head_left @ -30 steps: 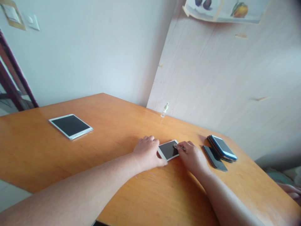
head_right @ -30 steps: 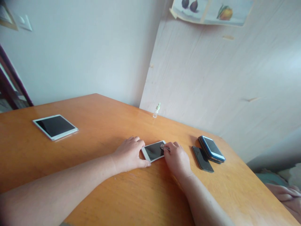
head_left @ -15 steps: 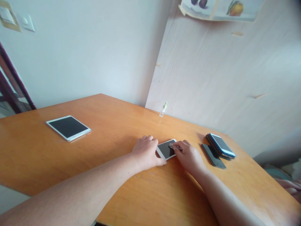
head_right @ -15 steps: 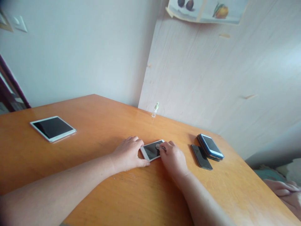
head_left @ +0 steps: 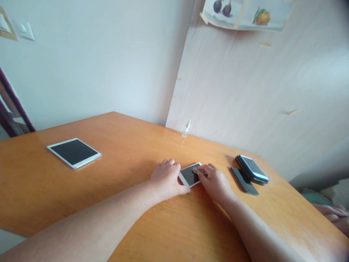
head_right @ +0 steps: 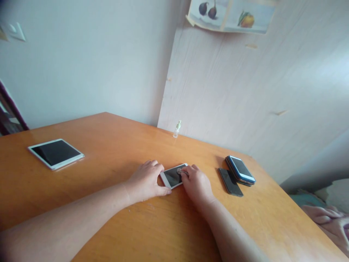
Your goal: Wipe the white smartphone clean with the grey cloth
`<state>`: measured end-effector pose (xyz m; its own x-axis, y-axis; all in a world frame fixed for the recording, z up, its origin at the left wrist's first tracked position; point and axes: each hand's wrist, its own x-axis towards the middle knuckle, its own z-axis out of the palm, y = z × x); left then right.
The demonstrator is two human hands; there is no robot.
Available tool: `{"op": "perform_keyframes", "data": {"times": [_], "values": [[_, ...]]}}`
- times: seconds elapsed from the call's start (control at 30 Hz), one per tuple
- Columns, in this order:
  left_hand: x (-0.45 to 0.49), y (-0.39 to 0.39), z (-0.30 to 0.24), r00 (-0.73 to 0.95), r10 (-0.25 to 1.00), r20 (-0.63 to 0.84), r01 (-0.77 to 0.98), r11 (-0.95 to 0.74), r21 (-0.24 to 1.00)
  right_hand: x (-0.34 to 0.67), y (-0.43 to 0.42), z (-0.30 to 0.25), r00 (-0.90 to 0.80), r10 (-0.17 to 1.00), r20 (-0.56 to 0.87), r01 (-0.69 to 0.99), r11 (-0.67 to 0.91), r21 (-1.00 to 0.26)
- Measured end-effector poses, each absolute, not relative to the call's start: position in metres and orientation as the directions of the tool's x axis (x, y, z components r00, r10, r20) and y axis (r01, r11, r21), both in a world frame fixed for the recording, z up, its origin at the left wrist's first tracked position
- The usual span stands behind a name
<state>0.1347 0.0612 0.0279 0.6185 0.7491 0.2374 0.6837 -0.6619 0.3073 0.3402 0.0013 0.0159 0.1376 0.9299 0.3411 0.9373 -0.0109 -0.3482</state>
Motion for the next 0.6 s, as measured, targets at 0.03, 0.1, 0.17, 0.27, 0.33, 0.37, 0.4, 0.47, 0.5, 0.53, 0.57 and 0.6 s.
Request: {"op": "perform_keyframes", "data": {"times": [0.03, 0.1, 0.17, 0.27, 0.33, 0.37, 0.4, 0.47, 0.5, 0.53, 0.57, 0.6], "values": [[0.135, 0.061, 0.027, 0.616, 0.750, 0.242, 0.684, -0.661, 0.309, 0.330, -0.001, 0.016, 0.062, 0.938, 0.340, 0.927, 0.072, -0.369], [0.135, 0.061, 0.027, 0.612, 0.753, 0.243, 0.685, -0.658, 0.312, 0.316, -0.004, 0.017, -0.058, 0.943, 0.328, 0.903, 0.190, -0.385], [0.135, 0.061, 0.028, 0.616, 0.751, 0.236, 0.683, -0.659, 0.314, 0.318, -0.002, 0.018, -0.053, 0.949, 0.309, 0.905, 0.176, -0.386], [0.135, 0.060, 0.031, 0.628, 0.745, 0.224, 0.676, -0.666, 0.315, 0.344, 0.006, 0.019, 0.150, 0.944, 0.295, 0.935, -0.038, -0.352], [0.135, 0.059, 0.032, 0.632, 0.741, 0.228, 0.672, -0.670, 0.315, 0.358, 0.009, 0.019, 0.256, 0.918, 0.302, 0.936, -0.157, -0.316], [0.135, 0.059, 0.032, 0.634, 0.739, 0.230, 0.669, -0.673, 0.315, 0.359, 0.010, 0.019, 0.272, 0.912, 0.306, 0.936, -0.177, -0.305], [0.135, 0.058, 0.032, 0.635, 0.736, 0.233, 0.667, -0.675, 0.316, 0.356, 0.009, 0.019, 0.258, 0.917, 0.305, 0.939, -0.163, -0.303], [0.136, 0.057, 0.030, 0.636, 0.733, 0.240, 0.664, -0.679, 0.314, 0.341, 0.005, 0.019, 0.155, 0.943, 0.294, 0.947, -0.057, -0.317], [0.137, 0.056, 0.030, 0.637, 0.732, 0.242, 0.663, -0.680, 0.313, 0.331, 0.003, 0.019, 0.083, 0.955, 0.284, 0.944, 0.016, -0.328], [0.137, 0.055, 0.029, 0.639, 0.730, 0.243, 0.660, -0.683, 0.313, 0.324, 0.001, 0.020, 0.019, 0.961, 0.276, 0.937, 0.079, -0.339], [0.137, 0.054, 0.028, 0.642, 0.726, 0.246, 0.657, -0.686, 0.313, 0.319, 0.000, 0.020, -0.020, 0.964, 0.267, 0.931, 0.115, -0.348], [0.137, 0.053, 0.028, 0.646, 0.722, 0.248, 0.651, -0.691, 0.314, 0.318, 0.000, 0.021, -0.020, 0.966, 0.258, 0.929, 0.113, -0.351]]}}
